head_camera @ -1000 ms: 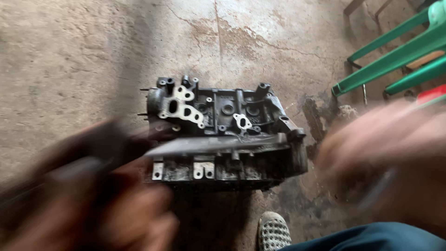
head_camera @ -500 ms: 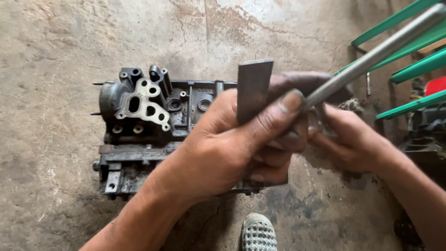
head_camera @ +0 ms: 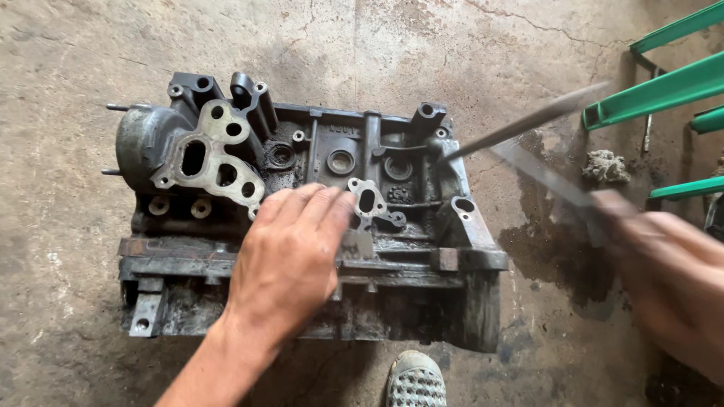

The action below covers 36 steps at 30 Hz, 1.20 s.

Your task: The person scrapes gasket material and cleans surfaces of an engine block using a flat-edged tool and their hands.

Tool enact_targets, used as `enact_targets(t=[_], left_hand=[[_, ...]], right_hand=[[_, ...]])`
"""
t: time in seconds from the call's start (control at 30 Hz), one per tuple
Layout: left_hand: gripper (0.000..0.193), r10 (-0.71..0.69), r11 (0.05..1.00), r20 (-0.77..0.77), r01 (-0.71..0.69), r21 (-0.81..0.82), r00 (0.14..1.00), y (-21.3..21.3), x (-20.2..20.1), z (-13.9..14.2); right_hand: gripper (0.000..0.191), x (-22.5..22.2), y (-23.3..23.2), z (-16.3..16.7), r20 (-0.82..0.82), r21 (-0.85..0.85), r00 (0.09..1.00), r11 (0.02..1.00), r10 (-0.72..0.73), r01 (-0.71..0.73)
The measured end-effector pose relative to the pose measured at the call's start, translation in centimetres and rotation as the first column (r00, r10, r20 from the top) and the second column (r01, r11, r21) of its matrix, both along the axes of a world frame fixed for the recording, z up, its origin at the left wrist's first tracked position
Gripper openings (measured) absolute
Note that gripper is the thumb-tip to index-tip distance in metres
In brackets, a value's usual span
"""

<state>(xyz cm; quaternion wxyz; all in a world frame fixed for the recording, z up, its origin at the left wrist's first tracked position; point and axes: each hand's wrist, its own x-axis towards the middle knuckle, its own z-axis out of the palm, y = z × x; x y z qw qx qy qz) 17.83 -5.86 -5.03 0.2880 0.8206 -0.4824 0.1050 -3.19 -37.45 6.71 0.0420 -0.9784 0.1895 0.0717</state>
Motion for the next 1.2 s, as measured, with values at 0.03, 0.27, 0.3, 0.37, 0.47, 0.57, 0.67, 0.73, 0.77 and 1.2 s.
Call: enact_targets(t=[0.03,0.27,0.3,0.37,0.47,0.57,0.67,0.73,0.77,1.2], left_hand=[[0.038,0.011,1.0,-0.023,-0.011,0.0,1.0,0.2,-0.1,-0.1],[0.039,-0.012,0.995,-0.086,0.003,-0.099,0.996,0.7,-0.1,1.8],[0.039,-0.025,0.994,-0.102,0.014,-0.107,0.994,0.9,-0.1,2.1],[0.035,-0.022,0.995,-0.128,0.01,-0.097,0.992,1.1,0.0,2.4],[0.036,-0.024,0.995,-0.129,0.011,-0.104,0.991,1.2,0.2,2.5],[0.034,-0.033,0.994,-0.152,0.016,-0.106,0.988,1.3,0.3,2.4],[0.035,-0.043,0.993,-0.158,0.024,-0.119,0.987,1.4,0.2,2.4],[0.036,-0.052,0.991,-0.156,0.031,-0.131,0.986,1.5,0.2,2.4],[0.036,-0.057,0.99,-0.166,0.035,-0.134,0.985,1.6,0.2,2.5],[0.034,-0.031,0.996,-0.148,0.017,-0.089,0.989,1.5,0.1,2.9]], right_hand=[[0.055,0.6,0.5,0.3,-0.06,-0.029,0.998,0.999,-0.028,0.026],[0.073,4.2,3.7,1.9,-0.271,-0.182,0.933,0.939,0.238,-0.292],[0.065,4.0,4.4,2.2,0.038,-0.108,0.94,0.937,0.339,-0.333],[0.061,4.2,5.0,2.2,-0.008,-0.122,0.937,0.93,0.35,-0.348],[0.071,4.0,4.5,1.9,-0.45,-0.2,0.858,0.908,0.249,-0.368],[0.073,2.3,3.4,1.5,-0.001,-0.08,0.945,0.942,0.326,-0.325],[0.07,-0.3,1.7,0.8,-0.12,-0.224,0.97,0.946,0.211,-0.234],[0.071,-1.0,0.4,-0.4,-0.559,-0.346,0.819,0.861,0.13,-0.373],[0.053,-1.5,0.2,-0.4,-0.29,-0.282,0.923,0.899,0.254,-0.335],[0.063,0.0,2.3,2.0,-0.29,-0.195,0.929,0.936,0.23,-0.293]])
